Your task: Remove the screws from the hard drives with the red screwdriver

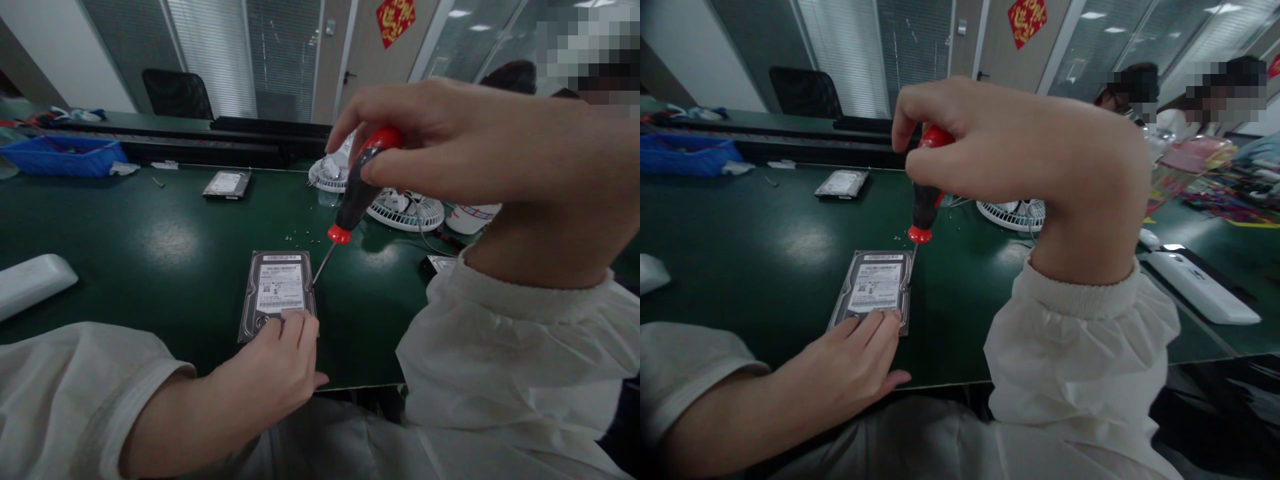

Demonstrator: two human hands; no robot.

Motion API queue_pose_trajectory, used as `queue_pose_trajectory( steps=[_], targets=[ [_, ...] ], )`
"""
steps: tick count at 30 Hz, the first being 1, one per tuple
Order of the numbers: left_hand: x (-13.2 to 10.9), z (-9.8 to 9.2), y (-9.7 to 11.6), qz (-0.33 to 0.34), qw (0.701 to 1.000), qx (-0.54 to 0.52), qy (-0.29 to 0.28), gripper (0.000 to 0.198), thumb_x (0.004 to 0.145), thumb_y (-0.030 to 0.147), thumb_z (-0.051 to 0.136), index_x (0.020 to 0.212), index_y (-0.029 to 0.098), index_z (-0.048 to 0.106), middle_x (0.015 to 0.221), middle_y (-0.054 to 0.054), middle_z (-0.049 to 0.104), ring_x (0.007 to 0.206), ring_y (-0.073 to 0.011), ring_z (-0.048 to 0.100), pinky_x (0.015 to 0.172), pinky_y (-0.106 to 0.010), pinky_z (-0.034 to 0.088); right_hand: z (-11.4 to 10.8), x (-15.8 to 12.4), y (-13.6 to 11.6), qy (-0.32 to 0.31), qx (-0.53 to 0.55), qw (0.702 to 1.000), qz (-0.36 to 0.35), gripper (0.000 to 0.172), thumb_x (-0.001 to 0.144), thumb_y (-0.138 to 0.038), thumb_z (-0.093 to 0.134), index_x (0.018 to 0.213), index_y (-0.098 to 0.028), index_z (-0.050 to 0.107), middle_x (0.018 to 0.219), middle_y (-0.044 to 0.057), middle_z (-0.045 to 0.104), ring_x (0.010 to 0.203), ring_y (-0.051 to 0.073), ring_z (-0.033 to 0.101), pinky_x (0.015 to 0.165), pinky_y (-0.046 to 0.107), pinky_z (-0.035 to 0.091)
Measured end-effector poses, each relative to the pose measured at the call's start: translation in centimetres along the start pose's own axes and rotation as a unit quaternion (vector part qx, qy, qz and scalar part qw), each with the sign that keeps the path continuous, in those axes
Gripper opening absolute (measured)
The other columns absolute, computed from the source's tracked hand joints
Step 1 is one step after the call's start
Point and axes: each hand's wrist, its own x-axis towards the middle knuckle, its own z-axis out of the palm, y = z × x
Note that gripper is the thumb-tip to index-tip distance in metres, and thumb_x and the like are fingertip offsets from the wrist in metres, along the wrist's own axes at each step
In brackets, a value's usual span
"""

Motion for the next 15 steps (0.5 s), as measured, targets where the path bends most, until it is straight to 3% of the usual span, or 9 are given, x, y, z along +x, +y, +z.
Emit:
queue_pose_trajectory(
  steps=[3, 6, 8, 10, 13, 15],
  targets=[
    [0.1, 0.0, 0.0, 0.002, 1.000, -0.004, -0.007, 0.049, 0.092, 0.050, 0.063, 0.101, 0.003, 0.076, 0.086, -0.013, 0.067, 0.074, -0.0231, 0.061, 0.056, -0.033, 0.044, 0.0, 0.1, -0.3, 0.008, -0.013, 1.000, -0.014, 0.033, 0.097, -0.044, 0.044, 0.111, -0.023, 0.065, 0.094, -0.003, 0.065, 0.075, 0.006, 0.052, 0.063, 0.021, 0.033],
    [0.1, 0.0, -0.1, 0.002, 1.000, -0.010, -0.006, 0.048, 0.091, 0.051, 0.064, 0.097, 0.005, 0.076, 0.086, -0.013, 0.068, 0.075, -0.0239, 0.062, 0.056, -0.033, 0.044, -0.1, 0.0, -0.4, 0.013, -0.011, 0.998, -0.053, 0.028, 0.089, -0.035, 0.056, 0.111, -0.023, 0.068, 0.097, -0.003, 0.067, 0.076, 0.006, 0.053, 0.061, 0.021, 0.033],
    [0.2, -0.1, -0.5, 0.002, 0.999, -0.033, 0.004, 0.046, 0.089, 0.051, 0.066, 0.090, 0.007, 0.077, 0.083, -0.013, 0.068, 0.073, -0.0242, 0.063, 0.054, -0.033, 0.043, -0.3, -0.2, -0.3, 0.007, 0.002, 0.996, -0.086, 0.036, 0.082, -0.028, 0.058, 0.117, -0.023, 0.066, 0.107, -0.004, 0.066, 0.083, 0.007, 0.054, 0.064, 0.019, 0.035],
    [0.3, -0.4, -1.3, -0.004, 0.998, -0.070, 0.004, 0.043, 0.090, 0.051, 0.065, 0.086, 0.009, 0.076, 0.081, -0.011, 0.068, 0.071, -0.0238, 0.063, 0.053, -0.033, 0.043, -0.6, -0.6, -0.1, -0.002, 0.009, 0.994, -0.109, 0.034, 0.082, -0.028, 0.057, 0.114, -0.020, 0.067, 0.105, -0.003, 0.066, 0.082, 0.006, 0.053, 0.064, 0.018, 0.036],
    [1.0, -0.7, -3.3, -0.027, 0.991, -0.130, -0.030, 0.040, 0.097, 0.048, 0.055, 0.087, 0.014, 0.073, 0.080, -0.009, 0.068, 0.068, -0.0231, 0.065, 0.052, -0.032, 0.042, -1.1, -1.5, 0.6, 0.025, 0.028, 0.996, -0.084, 0.027, 0.087, -0.033, 0.056, 0.106, -0.019, 0.069, 0.091, -0.002, 0.064, 0.077, 0.006, 0.053, 0.061, 0.021, 0.034],
    [1.9, -0.4, -4.6, -0.043, 0.987, -0.137, -0.071, 0.035, 0.101, 0.039, 0.051, 0.087, 0.015, 0.072, 0.080, -0.008, 0.069, 0.067, -0.0232, 0.066, 0.051, -0.031, 0.041, -1.5, -2.1, 1.2, 0.066, 0.037, 0.996, -0.046, 0.026, 0.088, -0.035, 0.056, 0.106, -0.021, 0.069, 0.093, -0.003, 0.065, 0.081, 0.006, 0.057, 0.064, 0.023, 0.036]
  ],
)
